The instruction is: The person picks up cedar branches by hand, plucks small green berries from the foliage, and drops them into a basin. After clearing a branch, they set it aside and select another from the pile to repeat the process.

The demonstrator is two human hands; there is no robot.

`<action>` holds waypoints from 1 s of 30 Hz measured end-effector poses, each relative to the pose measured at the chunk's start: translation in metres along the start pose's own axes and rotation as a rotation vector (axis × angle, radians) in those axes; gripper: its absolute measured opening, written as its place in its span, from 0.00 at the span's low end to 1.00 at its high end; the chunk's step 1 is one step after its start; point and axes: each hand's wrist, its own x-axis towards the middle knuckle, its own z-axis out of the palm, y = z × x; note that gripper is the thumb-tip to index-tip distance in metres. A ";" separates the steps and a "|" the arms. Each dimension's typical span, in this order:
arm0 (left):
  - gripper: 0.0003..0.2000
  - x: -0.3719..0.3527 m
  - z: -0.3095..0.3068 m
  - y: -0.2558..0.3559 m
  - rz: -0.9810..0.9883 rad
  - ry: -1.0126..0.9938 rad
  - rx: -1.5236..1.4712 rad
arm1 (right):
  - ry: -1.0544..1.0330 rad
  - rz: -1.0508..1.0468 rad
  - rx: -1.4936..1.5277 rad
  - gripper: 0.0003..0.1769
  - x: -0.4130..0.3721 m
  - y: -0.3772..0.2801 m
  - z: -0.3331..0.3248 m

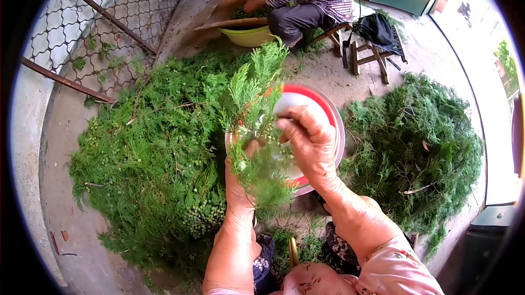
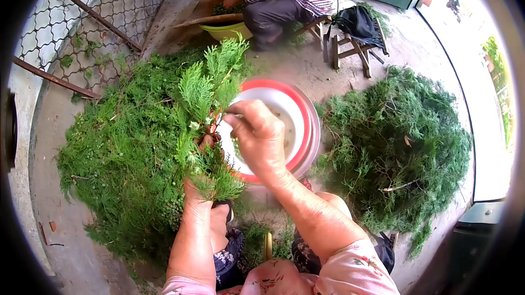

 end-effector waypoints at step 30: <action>0.12 0.007 -0.015 -0.017 -0.078 -0.153 -0.139 | -0.081 0.642 0.781 0.05 -0.002 0.006 0.014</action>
